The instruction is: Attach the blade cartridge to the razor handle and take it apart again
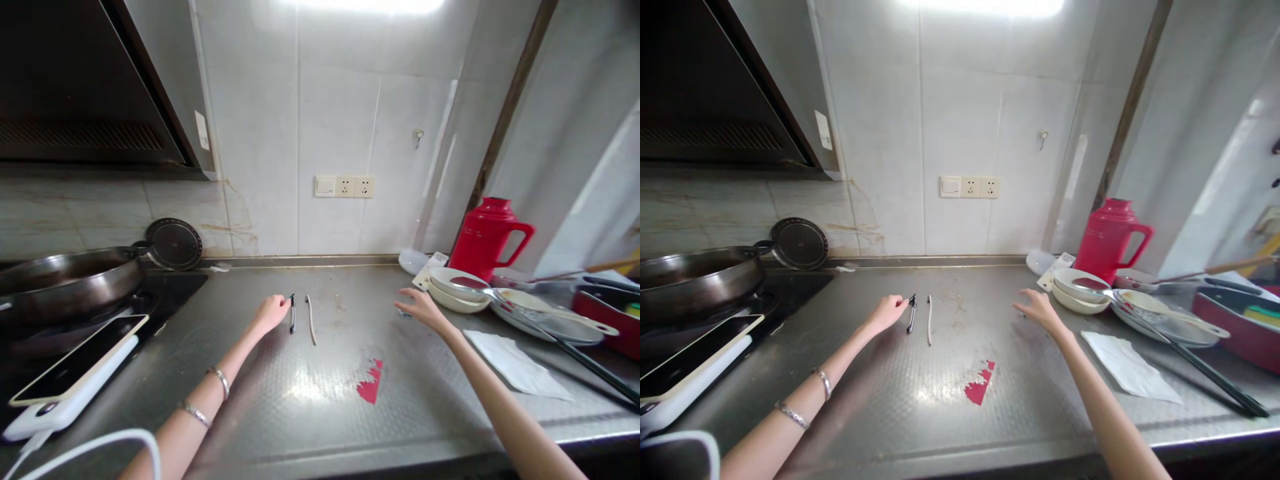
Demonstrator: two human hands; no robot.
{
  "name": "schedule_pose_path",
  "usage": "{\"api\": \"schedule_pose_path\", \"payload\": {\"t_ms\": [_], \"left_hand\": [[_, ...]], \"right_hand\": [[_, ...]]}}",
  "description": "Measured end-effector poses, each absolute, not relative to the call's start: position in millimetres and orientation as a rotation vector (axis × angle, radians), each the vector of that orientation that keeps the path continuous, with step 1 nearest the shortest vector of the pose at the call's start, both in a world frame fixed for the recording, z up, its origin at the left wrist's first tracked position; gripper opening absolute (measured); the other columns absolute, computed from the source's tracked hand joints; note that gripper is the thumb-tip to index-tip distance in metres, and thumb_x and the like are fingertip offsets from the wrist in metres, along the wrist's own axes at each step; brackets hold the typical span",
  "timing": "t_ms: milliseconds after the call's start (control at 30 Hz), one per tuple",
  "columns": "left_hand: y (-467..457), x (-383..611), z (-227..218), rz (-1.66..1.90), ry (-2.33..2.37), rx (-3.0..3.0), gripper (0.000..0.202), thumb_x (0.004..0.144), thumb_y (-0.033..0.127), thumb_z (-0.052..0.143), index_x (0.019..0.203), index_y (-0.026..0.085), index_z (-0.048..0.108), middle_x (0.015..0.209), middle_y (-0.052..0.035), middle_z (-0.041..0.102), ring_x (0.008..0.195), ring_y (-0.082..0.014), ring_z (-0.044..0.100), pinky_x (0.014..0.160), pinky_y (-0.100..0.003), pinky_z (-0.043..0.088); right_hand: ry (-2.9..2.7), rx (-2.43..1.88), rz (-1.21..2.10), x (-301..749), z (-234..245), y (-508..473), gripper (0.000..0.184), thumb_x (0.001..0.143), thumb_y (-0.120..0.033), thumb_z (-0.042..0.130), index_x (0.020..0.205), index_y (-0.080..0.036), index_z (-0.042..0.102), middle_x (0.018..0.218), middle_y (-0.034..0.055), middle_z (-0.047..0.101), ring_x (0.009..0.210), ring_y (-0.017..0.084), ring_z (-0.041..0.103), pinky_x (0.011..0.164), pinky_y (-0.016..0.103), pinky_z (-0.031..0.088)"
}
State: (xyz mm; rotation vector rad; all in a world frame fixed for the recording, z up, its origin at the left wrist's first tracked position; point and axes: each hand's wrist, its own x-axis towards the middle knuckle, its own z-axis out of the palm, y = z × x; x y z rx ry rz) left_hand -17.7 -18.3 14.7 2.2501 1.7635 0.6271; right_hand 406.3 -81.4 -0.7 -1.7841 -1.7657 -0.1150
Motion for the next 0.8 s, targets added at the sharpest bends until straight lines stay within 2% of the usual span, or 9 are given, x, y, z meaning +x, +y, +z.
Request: {"api": "schedule_pose_path", "payload": {"t_ms": [133, 233, 400, 800], "left_hand": [[-3, -24, 4, 0.781, 1.697, 2.215, 0.036, 0.080, 0.038, 0.038, 0.054, 0.017, 0.050, 0.054, -0.0014, 0.054, 0.054, -0.0131, 0.046, 0.052, -0.023, 0.025], [3, -26, -2, 0.878, 1.643, 2.102, 0.035, 0.077, 0.036, 0.040, 0.048, 0.017, 0.045, 0.046, 0.0014, 0.046, 0.051, -0.0129, 0.043, 0.052, -0.023, 0.025], [5, -28, -6, 0.917, 1.601, 2.007, 0.033, 0.074, 0.036, 0.040, 0.047, 0.018, 0.045, 0.043, 0.0025, 0.043, 0.048, -0.0130, 0.042, 0.051, -0.024, 0.026], [7, -34, -13, 0.969, 1.582, 1.983, 0.030, 0.071, 0.033, 0.041, 0.045, 0.018, 0.045, 0.044, 0.0018, 0.046, 0.050, -0.0135, 0.044, 0.052, -0.024, 0.027]], "right_hand": [[-1.694, -1.953, -0.113, 436, -19, -95, 0.053, 0.065, -0.048, 0.062, 0.106, -0.016, 0.063, 0.108, 0.0114, 0.065, 0.106, 0.032, 0.055, 0.093, 0.040, 0.037], [-1.723, -1.985, -0.079, 440, -28, -98, 0.056, 0.064, -0.049, 0.062, 0.110, -0.018, 0.062, 0.111, 0.0098, 0.064, 0.109, 0.033, 0.052, 0.093, 0.040, 0.037], [-1.748, -2.004, -0.050, 439, -35, -93, 0.063, 0.065, -0.051, 0.061, 0.116, -0.013, 0.059, 0.109, 0.0119, 0.064, 0.110, 0.032, 0.050, 0.092, 0.037, 0.037], [-1.728, -1.879, -0.067, 438, -43, -83, 0.052, 0.065, -0.047, 0.064, 0.106, -0.015, 0.062, 0.102, 0.0100, 0.065, 0.100, 0.027, 0.054, 0.088, 0.034, 0.041]]}}
